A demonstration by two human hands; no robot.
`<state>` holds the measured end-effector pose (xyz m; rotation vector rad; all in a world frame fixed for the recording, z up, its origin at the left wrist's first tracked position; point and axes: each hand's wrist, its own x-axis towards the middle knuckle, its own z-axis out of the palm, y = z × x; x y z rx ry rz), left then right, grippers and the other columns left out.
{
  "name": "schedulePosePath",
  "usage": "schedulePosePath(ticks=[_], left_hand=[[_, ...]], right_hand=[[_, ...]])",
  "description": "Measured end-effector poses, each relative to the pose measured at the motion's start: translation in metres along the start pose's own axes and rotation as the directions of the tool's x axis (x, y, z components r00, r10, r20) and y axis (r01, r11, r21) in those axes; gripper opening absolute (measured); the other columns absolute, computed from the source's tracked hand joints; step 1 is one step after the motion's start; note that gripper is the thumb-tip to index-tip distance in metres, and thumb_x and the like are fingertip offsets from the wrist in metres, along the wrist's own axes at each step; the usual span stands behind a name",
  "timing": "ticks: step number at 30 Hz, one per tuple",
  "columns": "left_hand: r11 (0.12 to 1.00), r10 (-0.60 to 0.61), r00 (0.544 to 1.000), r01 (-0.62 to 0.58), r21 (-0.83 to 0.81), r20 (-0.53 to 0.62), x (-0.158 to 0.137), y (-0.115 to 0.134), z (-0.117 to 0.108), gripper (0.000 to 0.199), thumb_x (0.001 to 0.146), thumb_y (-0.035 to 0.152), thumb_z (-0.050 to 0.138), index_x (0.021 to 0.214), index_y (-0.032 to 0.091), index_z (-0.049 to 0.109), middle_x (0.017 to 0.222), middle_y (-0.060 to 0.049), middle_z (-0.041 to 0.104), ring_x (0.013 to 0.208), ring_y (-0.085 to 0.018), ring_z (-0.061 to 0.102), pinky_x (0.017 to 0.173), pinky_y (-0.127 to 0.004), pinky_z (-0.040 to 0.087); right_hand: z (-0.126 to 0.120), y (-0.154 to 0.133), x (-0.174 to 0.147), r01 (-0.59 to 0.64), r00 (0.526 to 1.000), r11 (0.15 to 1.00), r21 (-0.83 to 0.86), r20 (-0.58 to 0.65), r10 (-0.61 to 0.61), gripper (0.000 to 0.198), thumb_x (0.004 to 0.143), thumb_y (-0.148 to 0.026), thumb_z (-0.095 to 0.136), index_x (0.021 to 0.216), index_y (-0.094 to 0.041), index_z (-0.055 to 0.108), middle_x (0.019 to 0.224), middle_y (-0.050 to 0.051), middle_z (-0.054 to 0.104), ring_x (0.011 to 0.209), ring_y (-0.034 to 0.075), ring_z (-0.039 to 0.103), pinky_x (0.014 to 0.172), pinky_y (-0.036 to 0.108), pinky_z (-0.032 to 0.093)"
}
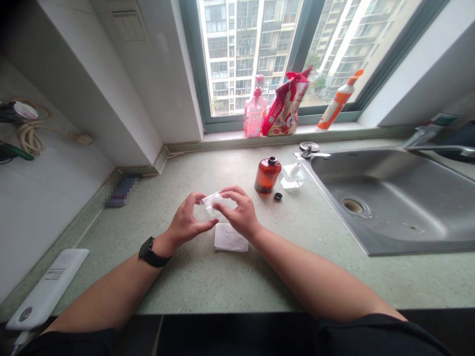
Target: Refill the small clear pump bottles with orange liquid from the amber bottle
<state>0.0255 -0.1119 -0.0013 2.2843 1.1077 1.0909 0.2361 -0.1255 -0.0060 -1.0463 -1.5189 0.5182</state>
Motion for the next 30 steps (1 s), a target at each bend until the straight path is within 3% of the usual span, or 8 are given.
schedulePosePath(ticks=[5, 10, 14, 19, 22, 27, 30], left_hand=[[1.000, 0.014, 1.000, -0.014, 0.010, -0.012, 0.002, -0.006, -0.006, 0.063, 0.079, 0.048, 0.092, 0.125, 0.025, 0.057, 0.114, -0.007, 0.071, 0.103, -0.028, 0.072, 0.093, -0.044, 0.061], [0.999, -0.037, 0.993, 0.041, 0.029, -0.113, 0.004, -0.013, -0.011, 0.067, 0.077, 0.045, 0.094, 0.129, 0.025, 0.056, 0.120, -0.008, 0.070, 0.107, -0.028, 0.071, 0.096, -0.044, 0.062], [0.998, -0.026, 0.989, 0.034, 0.052, -0.146, 0.003, -0.014, -0.009, 0.067, 0.078, 0.047, 0.094, 0.128, 0.025, 0.055, 0.120, -0.008, 0.070, 0.106, -0.027, 0.072, 0.096, -0.044, 0.061], [0.993, 0.067, 0.996, -0.061, 0.099, -0.053, 0.001, -0.007, -0.004, 0.063, 0.081, 0.055, 0.090, 0.126, 0.025, 0.056, 0.114, -0.008, 0.071, 0.104, -0.029, 0.072, 0.094, -0.046, 0.060], [0.992, 0.090, 0.996, -0.088, 0.095, -0.027, 0.001, -0.005, -0.003, 0.062, 0.083, 0.056, 0.089, 0.126, 0.025, 0.057, 0.112, -0.008, 0.071, 0.103, -0.029, 0.071, 0.093, -0.046, 0.060], [0.998, -0.006, 0.993, 0.014, 0.062, -0.121, 0.003, -0.010, -0.006, 0.066, 0.080, 0.051, 0.092, 0.129, 0.026, 0.056, 0.120, -0.008, 0.070, 0.108, -0.028, 0.071, 0.096, -0.045, 0.061], [0.997, -0.031, 0.989, 0.042, 0.071, -0.147, 0.003, -0.013, -0.007, 0.066, 0.080, 0.051, 0.093, 0.128, 0.026, 0.056, 0.121, -0.008, 0.069, 0.108, -0.028, 0.071, 0.097, -0.046, 0.061]], right_hand=[[-0.005, 0.013, 0.007, -0.013, 0.997, 0.999, 0.031, 0.082, 0.010, 0.029, 0.094, -0.057, 0.076, 0.104, -0.030, 0.079, 0.123, 0.009, 0.075, 0.123, 0.029, 0.070, 0.113, 0.054, 0.055], [-0.013, 0.037, 0.016, -0.176, 0.973, 0.969, 0.174, -0.121, 0.198, 0.043, 0.090, -0.067, 0.075, 0.108, -0.029, 0.065, 0.129, 0.010, 0.068, 0.126, 0.028, 0.066, 0.106, 0.053, 0.059], [-0.009, 0.032, 0.009, -0.128, 0.992, 0.978, 0.163, 0.012, 0.128, 0.042, 0.091, -0.065, 0.076, 0.111, -0.030, 0.063, 0.132, 0.009, 0.064, 0.131, 0.028, 0.063, 0.109, 0.052, 0.058], [0.001, 0.013, -0.002, -0.059, 0.993, 0.991, 0.123, 0.112, 0.046, 0.042, 0.088, -0.063, 0.081, 0.112, -0.032, 0.065, 0.133, 0.009, 0.063, 0.135, 0.029, 0.061, 0.112, 0.055, 0.057], [0.002, 0.016, -0.001, -0.065, 0.995, 0.991, 0.114, 0.081, 0.056, 0.044, 0.086, -0.061, 0.083, 0.115, -0.032, 0.065, 0.134, 0.008, 0.063, 0.134, 0.028, 0.062, 0.111, 0.054, 0.058], [-0.005, 0.035, 0.010, -0.166, 0.982, 0.980, 0.111, -0.077, 0.175, 0.045, 0.090, -0.067, 0.074, 0.115, -0.031, 0.063, 0.128, 0.009, 0.065, 0.128, 0.027, 0.064, 0.107, 0.051, 0.060], [-0.008, 0.038, 0.011, -0.169, 0.982, 0.978, 0.122, -0.059, 0.177, 0.043, 0.090, -0.065, 0.074, 0.114, -0.030, 0.064, 0.127, 0.008, 0.065, 0.128, 0.027, 0.064, 0.107, 0.051, 0.060]])
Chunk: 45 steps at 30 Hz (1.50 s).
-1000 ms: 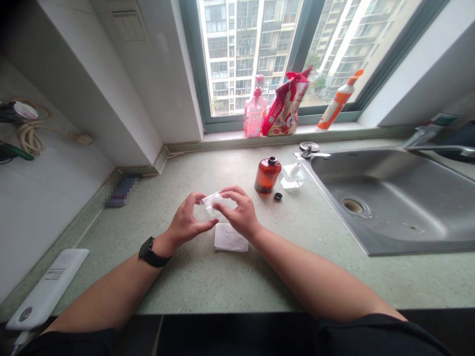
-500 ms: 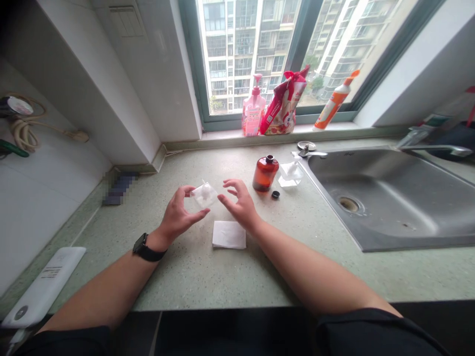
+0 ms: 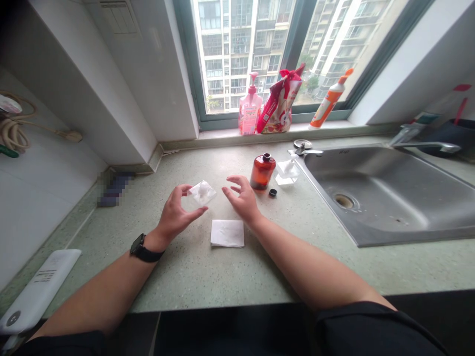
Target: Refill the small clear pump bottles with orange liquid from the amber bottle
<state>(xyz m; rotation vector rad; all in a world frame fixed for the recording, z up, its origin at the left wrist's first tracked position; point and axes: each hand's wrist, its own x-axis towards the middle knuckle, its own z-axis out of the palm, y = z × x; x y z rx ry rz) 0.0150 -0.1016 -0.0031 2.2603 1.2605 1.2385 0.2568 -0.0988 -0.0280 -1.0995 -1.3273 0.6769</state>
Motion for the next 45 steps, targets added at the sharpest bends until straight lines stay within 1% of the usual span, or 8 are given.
schedulePosePath(ticks=[6, 11, 16, 20, 26, 33, 37, 45], left_hand=[[0.997, 0.074, 0.996, -0.076, 0.031, 0.053, -0.002, 0.003, 0.003, 0.066, 0.082, 0.056, 0.090, 0.128, 0.025, 0.055, 0.117, -0.008, 0.071, 0.107, -0.030, 0.071, 0.098, -0.048, 0.059], [0.993, 0.107, 0.987, -0.111, 0.029, 0.120, -0.003, 0.004, 0.005, 0.063, 0.083, 0.056, 0.090, 0.126, 0.025, 0.057, 0.117, -0.008, 0.071, 0.109, -0.031, 0.072, 0.098, -0.048, 0.059], [0.999, 0.033, 0.999, -0.033, 0.027, 0.014, -0.001, -0.001, 0.004, 0.067, 0.081, 0.056, 0.091, 0.130, 0.026, 0.056, 0.119, -0.009, 0.071, 0.106, -0.030, 0.072, 0.098, -0.048, 0.059], [0.998, 0.044, 0.999, -0.044, 0.049, 0.012, -0.002, 0.000, 0.003, 0.068, 0.082, 0.056, 0.091, 0.131, 0.025, 0.055, 0.119, -0.009, 0.071, 0.107, -0.030, 0.072, 0.099, -0.048, 0.059], [0.988, 0.134, 0.981, -0.144, 0.056, 0.143, -0.003, 0.006, 0.003, 0.061, 0.085, 0.058, 0.087, 0.127, 0.026, 0.057, 0.116, -0.009, 0.071, 0.113, -0.032, 0.071, 0.102, -0.050, 0.056], [0.996, 0.074, 0.996, -0.077, 0.050, 0.046, 0.000, -0.001, 0.002, 0.067, 0.082, 0.055, 0.091, 0.129, 0.024, 0.055, 0.118, -0.009, 0.071, 0.105, -0.029, 0.072, 0.097, -0.046, 0.058], [0.991, 0.078, 0.996, -0.083, 0.108, 0.047, 0.000, -0.002, 0.001, 0.068, 0.083, 0.055, 0.090, 0.131, 0.024, 0.055, 0.119, -0.009, 0.071, 0.108, -0.029, 0.071, 0.098, -0.046, 0.057], [0.936, 0.215, 0.970, -0.237, 0.259, 0.109, -0.002, 0.001, 0.000, 0.063, 0.091, 0.056, 0.082, 0.137, 0.023, 0.053, 0.124, -0.011, 0.071, 0.117, -0.034, 0.067, 0.111, -0.054, 0.049]], right_hand=[[0.009, -0.013, -0.016, 0.055, 0.981, 0.998, 0.009, 0.188, -0.056, 0.051, 0.086, -0.063, 0.081, 0.122, -0.031, 0.063, 0.134, 0.009, 0.065, 0.134, 0.029, 0.062, 0.114, 0.053, 0.056], [0.014, -0.007, -0.015, 0.027, 0.993, 1.000, 0.006, 0.119, -0.028, 0.064, 0.083, -0.061, 0.084, 0.133, -0.033, 0.054, 0.138, 0.010, 0.065, 0.135, 0.030, 0.063, 0.113, 0.054, 0.056], [0.006, 0.006, -0.003, 0.004, 1.000, 0.999, -0.040, -0.022, -0.005, 0.046, 0.095, -0.055, 0.070, 0.131, -0.033, 0.053, 0.128, 0.010, 0.068, 0.126, 0.027, 0.067, 0.103, 0.050, 0.060], [0.004, 0.004, -0.004, 0.030, 0.998, 0.999, -0.027, 0.056, -0.028, 0.048, 0.093, -0.054, 0.074, 0.131, -0.033, 0.053, 0.131, 0.010, 0.067, 0.129, 0.028, 0.066, 0.107, 0.051, 0.059], [0.011, -0.011, -0.017, 0.107, 0.981, 0.993, -0.053, 0.166, -0.097, 0.064, 0.085, -0.056, 0.084, 0.136, -0.033, 0.054, 0.138, 0.010, 0.064, 0.133, 0.030, 0.065, 0.112, 0.055, 0.056], [0.008, -0.007, -0.011, 0.111, 0.994, 0.988, -0.103, 0.034, -0.108, 0.036, 0.096, -0.035, 0.067, 0.130, -0.031, 0.055, 0.125, 0.009, 0.068, 0.122, 0.027, 0.069, 0.107, 0.053, 0.059], [0.004, -0.009, -0.012, 0.152, 0.985, 0.985, -0.081, 0.093, -0.144, 0.034, 0.093, -0.026, 0.060, 0.127, -0.031, 0.057, 0.125, 0.007, 0.068, 0.123, 0.026, 0.067, 0.106, 0.052, 0.058], [0.008, -0.018, -0.016, 0.213, 0.974, 0.946, -0.244, 0.127, -0.187, 0.036, 0.090, -0.056, 0.077, 0.097, -0.028, 0.056, 0.107, 0.006, 0.064, 0.110, 0.030, 0.063, 0.101, 0.051, 0.056]])
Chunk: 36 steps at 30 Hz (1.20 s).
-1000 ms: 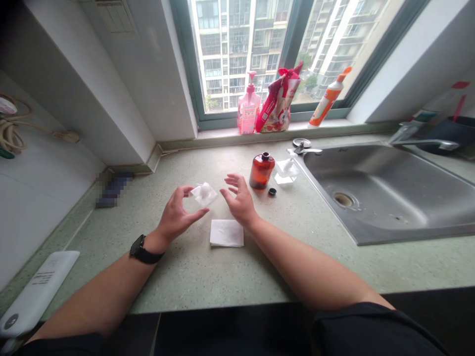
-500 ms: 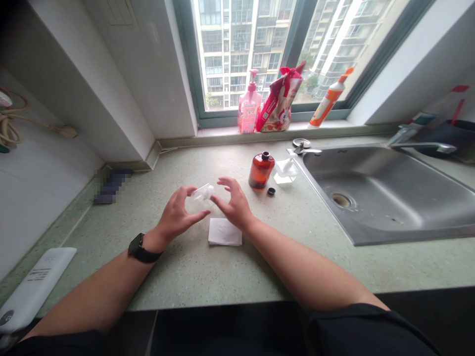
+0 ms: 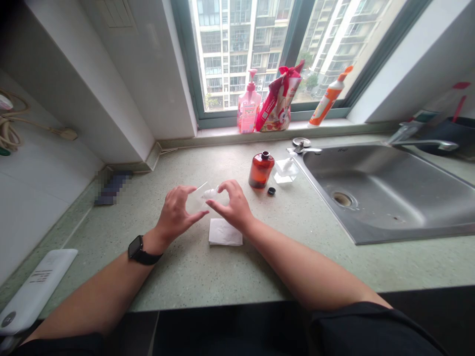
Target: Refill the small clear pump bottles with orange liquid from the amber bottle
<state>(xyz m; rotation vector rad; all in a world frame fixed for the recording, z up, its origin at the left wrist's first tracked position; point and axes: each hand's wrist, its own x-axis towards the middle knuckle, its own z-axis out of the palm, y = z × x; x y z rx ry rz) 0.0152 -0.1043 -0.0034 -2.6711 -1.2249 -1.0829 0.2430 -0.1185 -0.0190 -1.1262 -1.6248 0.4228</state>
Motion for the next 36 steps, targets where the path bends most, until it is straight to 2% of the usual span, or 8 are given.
schedulePosePath(ticks=[4, 7, 10, 17, 23, 30, 33, 36], left_hand=[[0.999, 0.039, 0.999, -0.040, 0.018, 0.033, 0.000, 0.001, 0.000, 0.064, 0.091, 0.055, 0.082, 0.139, 0.024, 0.053, 0.124, -0.011, 0.072, 0.119, -0.034, 0.066, 0.113, -0.055, 0.047], [0.999, 0.021, 0.999, -0.022, 0.026, 0.042, 0.000, 0.000, 0.000, 0.064, 0.090, 0.055, 0.083, 0.138, 0.023, 0.054, 0.124, -0.011, 0.072, 0.118, -0.034, 0.066, 0.112, -0.055, 0.047], [1.000, -0.013, 0.999, 0.013, 0.021, 0.040, 0.001, -0.002, 0.000, 0.064, 0.090, 0.054, 0.083, 0.138, 0.023, 0.055, 0.125, -0.011, 0.071, 0.118, -0.034, 0.065, 0.111, -0.053, 0.047], [0.994, -0.098, 0.995, 0.098, 0.043, 0.003, 0.002, -0.011, 0.000, 0.064, 0.087, 0.047, 0.086, 0.137, 0.023, 0.054, 0.129, -0.012, 0.069, 0.120, -0.035, 0.064, 0.109, -0.051, 0.047], [0.994, -0.104, 0.993, 0.105, 0.012, -0.050, 0.002, -0.017, 0.000, 0.064, 0.090, 0.049, 0.084, 0.139, 0.023, 0.053, 0.132, -0.013, 0.068, 0.122, -0.035, 0.064, 0.110, -0.051, 0.048], [0.998, -0.054, 0.996, 0.051, -0.044, -0.070, 0.002, -0.018, 0.002, 0.067, 0.089, 0.051, 0.085, 0.141, 0.024, 0.051, 0.132, -0.013, 0.069, 0.125, -0.035, 0.065, 0.113, -0.054, 0.049], [0.995, -0.047, 0.998, 0.044, -0.093, -0.032, 0.002, -0.016, 0.001, 0.066, 0.091, 0.050, 0.084, 0.142, 0.025, 0.051, 0.133, -0.012, 0.069, 0.127, -0.034, 0.065, 0.114, -0.054, 0.050], [0.988, -0.023, 0.999, 0.026, -0.154, 0.023, 0.001, -0.013, -0.001, 0.063, 0.092, 0.049, 0.083, 0.142, 0.026, 0.052, 0.132, -0.012, 0.068, 0.126, -0.033, 0.066, 0.113, -0.053, 0.052]], right_hand=[[0.001, -0.003, 0.001, 0.015, 1.000, 0.999, -0.048, -0.015, -0.016, 0.029, 0.092, -0.051, 0.075, 0.093, -0.027, 0.058, 0.106, 0.007, 0.064, 0.109, 0.029, 0.064, 0.101, 0.049, 0.055], [0.000, -0.006, 0.001, 0.034, 0.999, 0.999, -0.029, -0.008, -0.034, 0.018, 0.093, -0.039, 0.073, 0.102, -0.027, 0.063, 0.109, 0.007, 0.066, 0.111, 0.028, 0.065, 0.100, 0.047, 0.057], [-0.004, -0.007, 0.003, 0.059, 0.998, 0.998, 0.035, -0.014, -0.059, 0.017, 0.093, -0.032, 0.069, 0.109, -0.028, 0.065, 0.112, 0.006, 0.066, 0.111, 0.026, 0.066, 0.100, 0.047, 0.058], [-0.022, -0.003, 0.017, -0.011, 0.999, 0.989, 0.146, -0.033, 0.016, 0.019, 0.092, -0.037, 0.072, 0.107, -0.028, 0.065, 0.108, 0.004, 0.071, 0.103, 0.023, 0.070, 0.095, 0.044, 0.060], [-0.051, -0.009, 0.032, -0.037, 0.995, 0.999, 0.000, 0.097, 0.037, 0.019, 0.086, -0.036, 0.073, 0.102, -0.026, 0.067, 0.103, 0.004, 0.075, 0.099, 0.024, 0.071, 0.098, 0.044, 0.059], [-0.077, -0.006, 0.031, -0.071, 0.931, 0.983, -0.171, 0.342, 0.127, 0.014, 0.083, -0.034, 0.073, 0.093, -0.026, 0.068, 0.097, 0.004, 0.076, 0.095, 0.023, 0.072, 0.090, 0.041, 0.058], [-0.096, -0.002, 0.035, -0.123, 0.918, 0.980, -0.156, 0.357, 0.172, 0.019, 0.083, -0.039, 0.076, 0.095, -0.025, 0.070, 0.098, 0.004, 0.076, 0.094, 0.023, 0.071, 0.090, 0.042, 0.058], [-0.130, 0.003, 0.041, -0.187, 0.927, 0.978, -0.093, 0.313, 0.207, 0.030, 0.082, -0.048, 0.081, 0.098, -0.025, 0.070, 0.100, 0.005, 0.074, 0.091, 0.023, 0.070, 0.090, 0.043, 0.057]])
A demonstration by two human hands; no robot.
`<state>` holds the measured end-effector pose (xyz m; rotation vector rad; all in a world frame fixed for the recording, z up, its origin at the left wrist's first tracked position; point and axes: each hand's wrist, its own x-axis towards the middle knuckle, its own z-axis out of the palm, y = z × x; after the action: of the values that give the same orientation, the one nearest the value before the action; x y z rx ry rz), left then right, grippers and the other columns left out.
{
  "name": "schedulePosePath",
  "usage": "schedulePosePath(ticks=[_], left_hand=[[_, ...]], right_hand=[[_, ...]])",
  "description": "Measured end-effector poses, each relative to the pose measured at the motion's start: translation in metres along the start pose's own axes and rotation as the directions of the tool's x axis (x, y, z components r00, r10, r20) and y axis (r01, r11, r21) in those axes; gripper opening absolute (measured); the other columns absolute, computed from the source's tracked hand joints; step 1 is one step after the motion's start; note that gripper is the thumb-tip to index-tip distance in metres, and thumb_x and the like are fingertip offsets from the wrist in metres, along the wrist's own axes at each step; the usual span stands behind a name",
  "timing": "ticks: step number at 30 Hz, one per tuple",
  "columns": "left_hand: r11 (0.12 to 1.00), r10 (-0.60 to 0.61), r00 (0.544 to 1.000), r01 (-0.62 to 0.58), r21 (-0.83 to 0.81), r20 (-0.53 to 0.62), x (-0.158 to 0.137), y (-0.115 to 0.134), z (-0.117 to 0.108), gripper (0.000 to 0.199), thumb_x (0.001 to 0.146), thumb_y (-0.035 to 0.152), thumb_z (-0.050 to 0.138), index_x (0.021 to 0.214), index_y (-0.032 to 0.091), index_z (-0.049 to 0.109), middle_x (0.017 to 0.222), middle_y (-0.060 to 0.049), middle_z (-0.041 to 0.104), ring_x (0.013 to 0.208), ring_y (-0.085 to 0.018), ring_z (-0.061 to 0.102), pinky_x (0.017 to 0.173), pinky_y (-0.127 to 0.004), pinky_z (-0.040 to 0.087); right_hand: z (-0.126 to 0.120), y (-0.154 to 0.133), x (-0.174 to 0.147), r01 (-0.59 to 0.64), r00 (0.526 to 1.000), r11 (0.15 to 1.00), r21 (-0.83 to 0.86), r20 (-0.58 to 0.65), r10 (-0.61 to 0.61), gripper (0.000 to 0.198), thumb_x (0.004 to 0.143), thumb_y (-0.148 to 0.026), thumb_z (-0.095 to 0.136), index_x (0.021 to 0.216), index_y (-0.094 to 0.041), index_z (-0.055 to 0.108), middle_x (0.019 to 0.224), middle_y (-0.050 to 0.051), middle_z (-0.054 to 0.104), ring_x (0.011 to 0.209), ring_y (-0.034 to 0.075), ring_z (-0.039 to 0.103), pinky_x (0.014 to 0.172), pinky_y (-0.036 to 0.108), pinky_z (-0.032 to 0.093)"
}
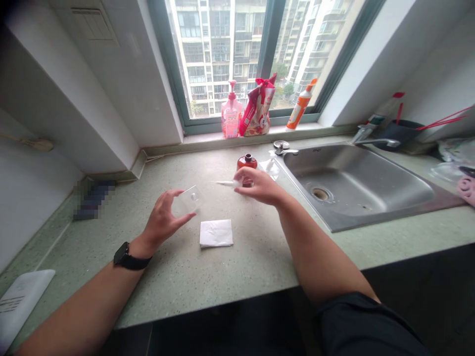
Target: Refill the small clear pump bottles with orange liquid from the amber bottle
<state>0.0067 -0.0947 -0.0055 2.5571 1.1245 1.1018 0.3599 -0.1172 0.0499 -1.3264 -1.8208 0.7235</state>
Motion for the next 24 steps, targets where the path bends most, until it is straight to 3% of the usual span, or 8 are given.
schedulePosePath(ticks=[2, 5, 10, 19, 24], left_hand=[[1.000, -0.001, 1.000, 0.002, -0.027, 0.025, 0.000, 0.001, 0.000, 0.062, 0.092, 0.048, 0.083, 0.141, 0.026, 0.052, 0.132, -0.012, 0.069, 0.126, -0.033, 0.066, 0.112, -0.053, 0.053], [0.998, -0.025, 0.998, 0.029, -0.055, 0.060, 0.001, 0.002, 0.001, 0.061, 0.092, 0.047, 0.083, 0.140, 0.025, 0.053, 0.132, -0.012, 0.069, 0.125, -0.033, 0.067, 0.110, -0.054, 0.055], [0.993, -0.082, 0.993, 0.089, -0.080, 0.082, 0.001, -0.001, 0.002, 0.063, 0.091, 0.055, 0.081, 0.138, 0.025, 0.054, 0.132, -0.011, 0.069, 0.123, -0.032, 0.069, 0.109, -0.052, 0.057], [0.988, -0.125, 0.986, 0.134, -0.081, 0.108, 0.002, 0.001, -0.001, 0.064, 0.090, 0.061, 0.078, 0.138, 0.024, 0.056, 0.131, -0.011, 0.070, 0.122, -0.032, 0.070, 0.108, -0.050, 0.058], [0.987, -0.116, 0.987, 0.127, -0.097, 0.111, 0.003, 0.001, 0.000, 0.063, 0.091, 0.060, 0.077, 0.137, 0.023, 0.056, 0.132, -0.011, 0.069, 0.122, -0.032, 0.069, 0.109, -0.049, 0.057]], right_hand=[[-0.026, 0.006, -0.006, -0.028, 0.999, 0.999, 0.043, -0.032, 0.029, 0.039, 0.079, -0.055, 0.084, 0.100, -0.026, 0.070, 0.104, 0.005, 0.074, 0.093, 0.023, 0.069, 0.089, 0.042, 0.057], [-0.059, 0.016, -0.019, -0.154, 0.987, 0.988, -0.006, 0.041, 0.154, 0.043, 0.081, -0.061, 0.082, 0.101, -0.025, 0.070, 0.101, 0.004, 0.072, 0.092, 0.023, 0.067, 0.084, 0.039, 0.055], [-0.092, 0.038, -0.034, -0.335, 0.913, 0.935, -0.116, 0.204, 0.353, 0.045, 0.080, -0.059, 0.081, 0.108, -0.026, 0.071, 0.105, 0.004, 0.072, 0.096, 0.024, 0.065, 0.083, 0.035, 0.052], [-0.109, 0.065, -0.038, -0.469, 0.814, 0.818, -0.335, 0.196, 0.547, 0.037, 0.078, -0.052, 0.077, 0.105, -0.026, 0.072, 0.106, 0.005, 0.075, 0.102, 0.027, 0.067, 0.092, 0.037, 0.052], [-0.105, 0.071, -0.038, -0.500, 0.795, 0.779, -0.378, 0.156, 0.586, 0.037, 0.077, -0.048, 0.078, 0.106, -0.025, 0.074, 0.110, 0.007, 0.076, 0.103, 0.028, 0.068, 0.090, 0.038, 0.053]])
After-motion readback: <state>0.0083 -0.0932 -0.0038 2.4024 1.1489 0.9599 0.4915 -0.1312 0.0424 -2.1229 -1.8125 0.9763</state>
